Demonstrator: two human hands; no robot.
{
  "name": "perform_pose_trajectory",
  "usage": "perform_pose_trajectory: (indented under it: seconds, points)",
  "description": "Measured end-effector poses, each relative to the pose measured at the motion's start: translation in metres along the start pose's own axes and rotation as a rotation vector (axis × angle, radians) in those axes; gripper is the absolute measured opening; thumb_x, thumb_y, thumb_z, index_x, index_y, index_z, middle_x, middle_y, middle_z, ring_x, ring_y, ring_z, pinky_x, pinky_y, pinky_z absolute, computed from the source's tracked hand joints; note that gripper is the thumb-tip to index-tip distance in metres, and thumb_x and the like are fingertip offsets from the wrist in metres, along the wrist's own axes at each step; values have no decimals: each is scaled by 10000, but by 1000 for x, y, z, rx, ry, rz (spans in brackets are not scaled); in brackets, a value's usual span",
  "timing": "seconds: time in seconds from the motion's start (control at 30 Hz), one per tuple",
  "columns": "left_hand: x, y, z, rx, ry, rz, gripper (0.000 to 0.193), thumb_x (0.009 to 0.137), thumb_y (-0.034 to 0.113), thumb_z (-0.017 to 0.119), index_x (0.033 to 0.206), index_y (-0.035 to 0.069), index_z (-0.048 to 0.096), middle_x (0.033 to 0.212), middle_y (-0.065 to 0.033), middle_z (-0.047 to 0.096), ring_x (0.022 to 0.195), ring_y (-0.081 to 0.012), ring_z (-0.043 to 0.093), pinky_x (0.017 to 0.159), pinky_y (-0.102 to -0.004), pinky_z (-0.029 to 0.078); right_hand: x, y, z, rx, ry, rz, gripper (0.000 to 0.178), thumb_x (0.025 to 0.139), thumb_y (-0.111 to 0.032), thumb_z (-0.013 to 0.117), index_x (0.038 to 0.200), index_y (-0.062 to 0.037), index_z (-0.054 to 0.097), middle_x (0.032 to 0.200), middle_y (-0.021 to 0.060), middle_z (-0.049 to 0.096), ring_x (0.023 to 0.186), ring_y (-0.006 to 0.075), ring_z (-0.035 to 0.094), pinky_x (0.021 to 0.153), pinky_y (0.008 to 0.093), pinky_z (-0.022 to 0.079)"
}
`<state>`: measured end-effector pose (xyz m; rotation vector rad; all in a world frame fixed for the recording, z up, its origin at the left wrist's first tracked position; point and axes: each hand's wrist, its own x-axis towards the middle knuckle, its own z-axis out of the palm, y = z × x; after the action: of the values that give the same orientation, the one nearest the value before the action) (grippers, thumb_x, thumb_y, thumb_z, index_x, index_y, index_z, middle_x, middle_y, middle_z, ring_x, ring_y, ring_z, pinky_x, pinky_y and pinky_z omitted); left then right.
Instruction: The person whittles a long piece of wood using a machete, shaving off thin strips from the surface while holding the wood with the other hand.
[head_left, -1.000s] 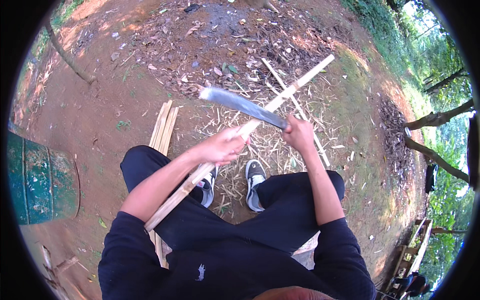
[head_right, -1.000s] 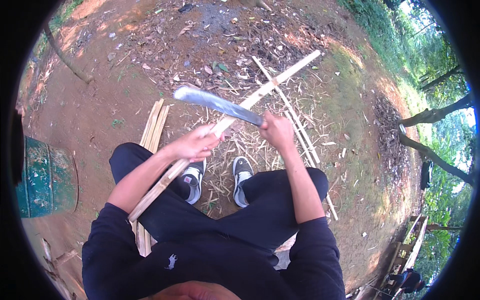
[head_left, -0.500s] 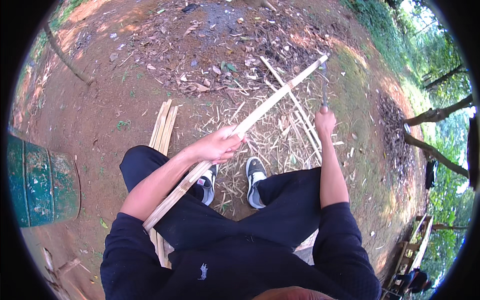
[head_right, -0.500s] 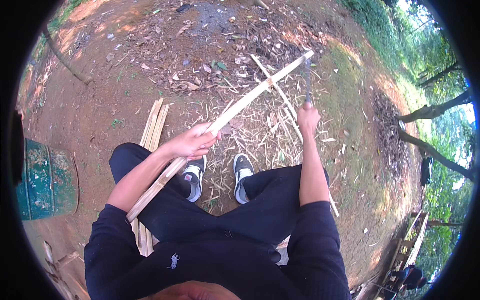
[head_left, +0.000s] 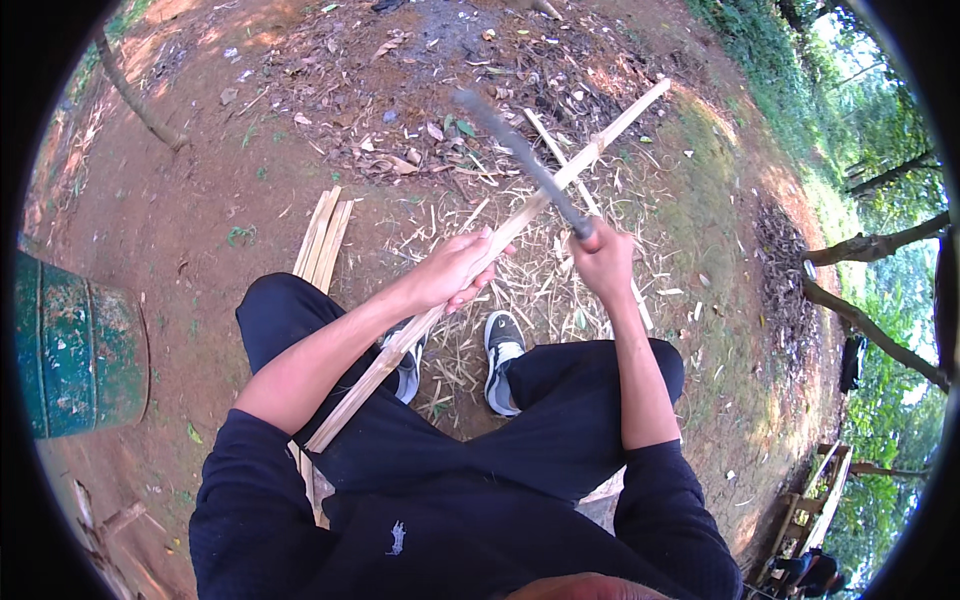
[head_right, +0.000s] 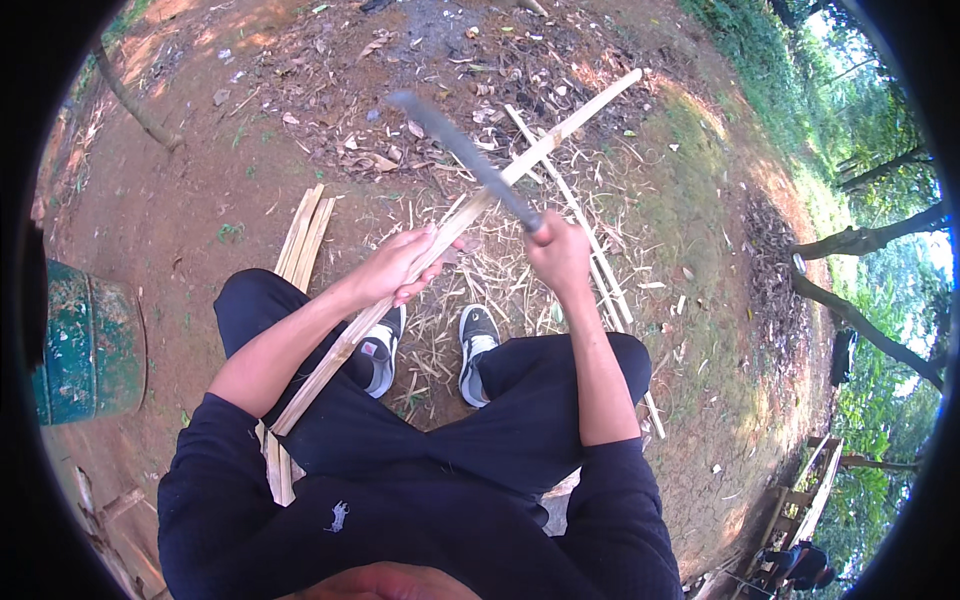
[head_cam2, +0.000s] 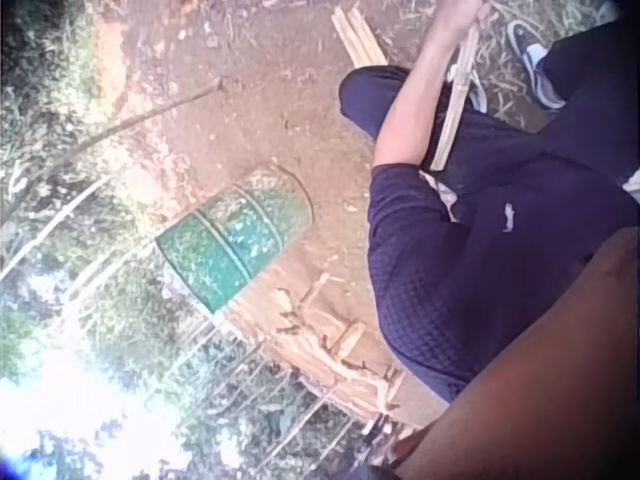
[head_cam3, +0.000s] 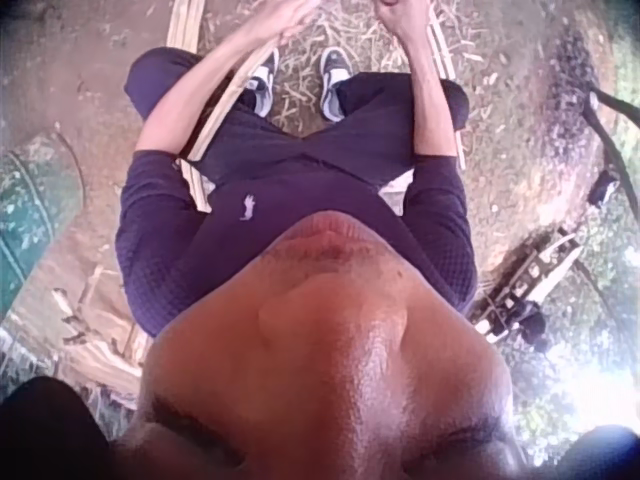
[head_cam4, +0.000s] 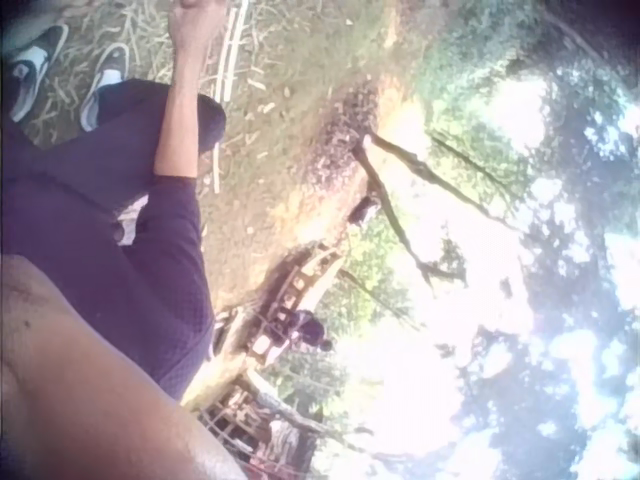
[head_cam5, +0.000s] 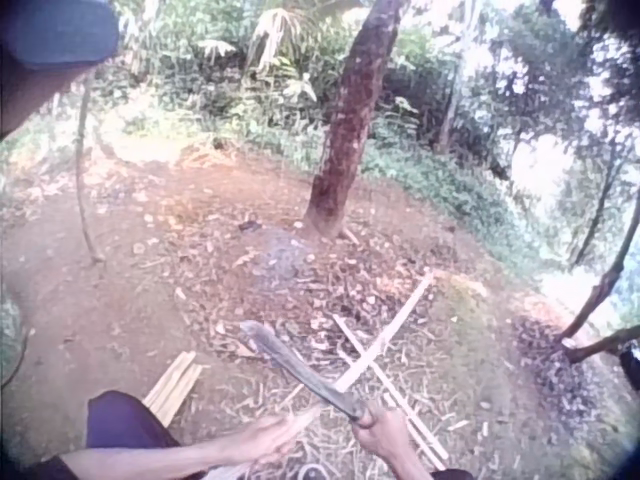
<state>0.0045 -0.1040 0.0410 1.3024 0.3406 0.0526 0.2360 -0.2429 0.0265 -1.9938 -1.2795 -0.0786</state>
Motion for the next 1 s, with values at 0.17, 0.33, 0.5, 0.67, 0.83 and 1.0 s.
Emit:
perform_pose_trajectory:
  seconds: [0.17, 0.33, 0.5, 0.67, 0.83, 1.0]
  points:
    - [0, -6, 3, -8, -2, -6, 536, 1091, 406, 224, 1350, 16, 484, 721, 42, 406, 416, -21, 355, 347, -184, 345, -3, -35, 17, -94, -122, -128, 131, 763, -123, 684, 732, -54, 577, 596, 161, 606, 557, 366, 622, 522, 448, 464]
    - [4, -17, -3, 82, 19, -47, 464, 1096, 383, 249, 1331, 34, 444, 779, 36, 412, 433, -11, 338, 354, -173, 341, -7, -45, 20, -163, -209, -212, 136, 703, -131, 680, 747, -65, 569, 615, 152, 604, 586, 382, 625, 541, 476, 487]
    - [2, -14, 2, 7, 41, -45, 391, 1093, 372, 262, 1066, 35, 457, 701, 45, 379, 400, -23, 338, 338, -196, 331, -8, -35, 29, -168, -185, -257, 115, 721, -128, 664, 766, -76, 572, 592, 149, 591, 585, 374, 631, 549, 470, 501]
    - [-10, 5, 7, -32, 59, -13, 453, 1095, 338, 230, 1212, -17, 486, 711, 42, 392, 395, -22, 333, 332, -202, 336, 5, 7, 18, -243, -138, 114, 106, 794, -164, 641, 768, -69, 601, 578, 161, 607, 584, 361, 656, 587, 454, 531]
    - [-5, 4, 6, 48, 90, 0, 461, 1095, 317, 234, 1321, -16, 459, 722, 38, 397, 402, -27, 327, 337, -197, 346, 15, 27, -6, -353, -43, 195, 136, 856, -166, 604, 831, -43, 656, 568, 144, 635, 502, 276, 655, 559, 431, 563]
    - [0, 0, 8, 54, 132, -4, 441, 1089, 305, 274, 1296, -20, 488, 728, 28, 433, 425, -40, 384, 345, -213, 349, -2, -2, 5, -79, -132, 136, 101, 784, -113, 639, 732, -40, 595, 552, 159, 588, 484, 313, 611, 525, 417, 490]
